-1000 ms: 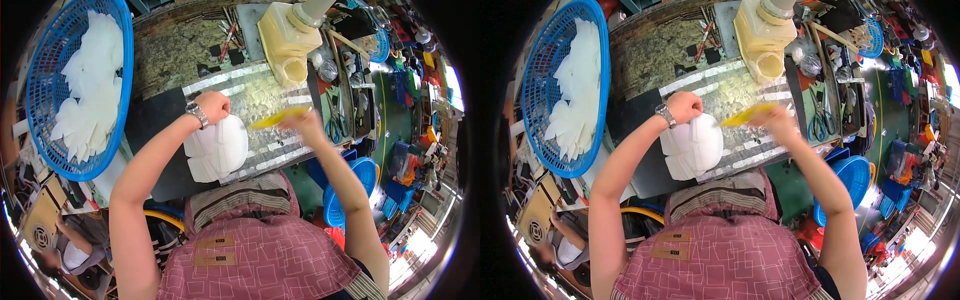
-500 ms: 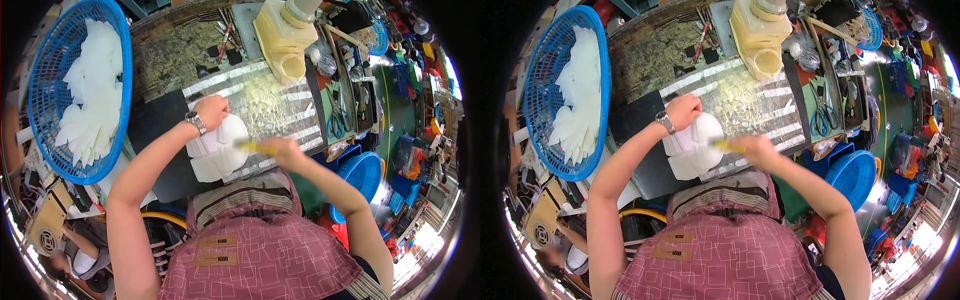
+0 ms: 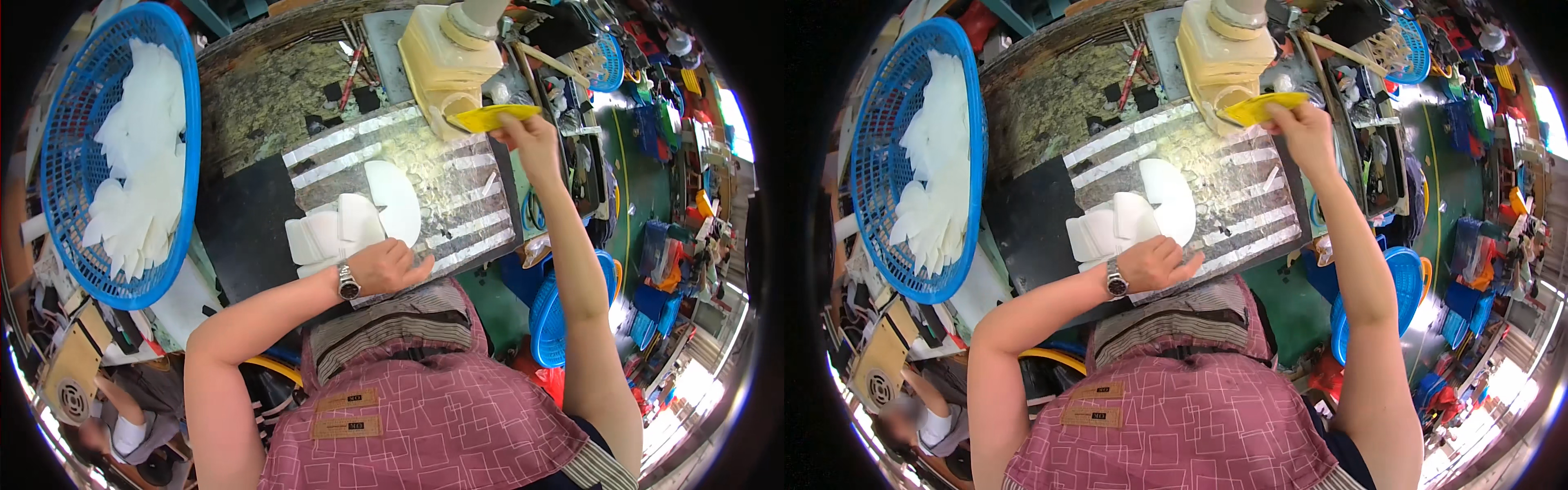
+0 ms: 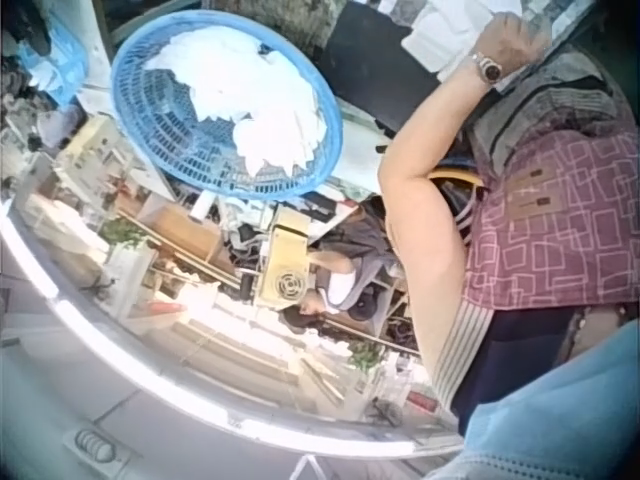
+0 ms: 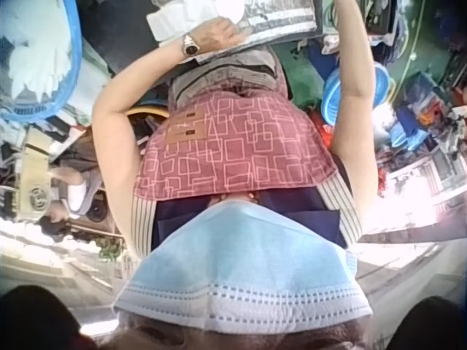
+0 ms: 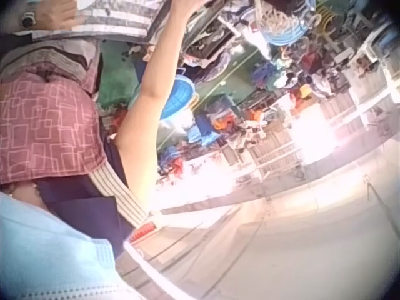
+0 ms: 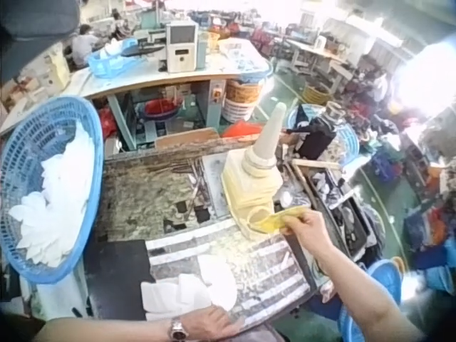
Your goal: Applying glue to white shoe components using a brush and a glue dispenser in a workshop environment.
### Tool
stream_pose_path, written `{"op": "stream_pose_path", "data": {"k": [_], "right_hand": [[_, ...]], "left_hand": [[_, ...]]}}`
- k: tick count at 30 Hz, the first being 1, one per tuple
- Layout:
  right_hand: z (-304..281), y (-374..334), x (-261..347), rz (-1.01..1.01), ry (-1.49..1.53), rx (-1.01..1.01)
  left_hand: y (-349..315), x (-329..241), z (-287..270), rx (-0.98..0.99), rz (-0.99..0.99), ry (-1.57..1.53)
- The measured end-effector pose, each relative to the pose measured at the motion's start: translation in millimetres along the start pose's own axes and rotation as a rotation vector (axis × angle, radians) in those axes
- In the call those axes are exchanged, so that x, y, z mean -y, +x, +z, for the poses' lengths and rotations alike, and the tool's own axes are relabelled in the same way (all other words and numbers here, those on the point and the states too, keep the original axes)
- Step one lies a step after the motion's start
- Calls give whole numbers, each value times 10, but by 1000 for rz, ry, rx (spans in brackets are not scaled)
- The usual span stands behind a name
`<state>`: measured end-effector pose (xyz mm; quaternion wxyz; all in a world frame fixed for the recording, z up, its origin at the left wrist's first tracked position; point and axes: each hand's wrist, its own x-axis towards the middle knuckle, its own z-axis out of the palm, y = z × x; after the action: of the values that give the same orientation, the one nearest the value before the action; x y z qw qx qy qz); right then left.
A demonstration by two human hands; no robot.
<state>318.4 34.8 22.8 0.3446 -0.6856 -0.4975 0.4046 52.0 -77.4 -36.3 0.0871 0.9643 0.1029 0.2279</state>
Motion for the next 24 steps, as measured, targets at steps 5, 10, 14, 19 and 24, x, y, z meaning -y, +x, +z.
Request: {"op": "stream_pose_path", "data": {"k": [5,10,14,19,24], "right_hand": [[501,-393,-36,-146,-191,831],[660,-252,-43,-324,-287,864],[633,-124,24,-99,-226,637],[416,-672,-231,-146,-370,783],[-253,-630,-443,158,434,208]], "left_hand": [[6,1,148,-5,63,-6],[-4,7,232,74,129,32],[-25,36,208,88,178,128],[-118,95,46,4,73,148],[-78,412,-804,-339,-305,112]]}}
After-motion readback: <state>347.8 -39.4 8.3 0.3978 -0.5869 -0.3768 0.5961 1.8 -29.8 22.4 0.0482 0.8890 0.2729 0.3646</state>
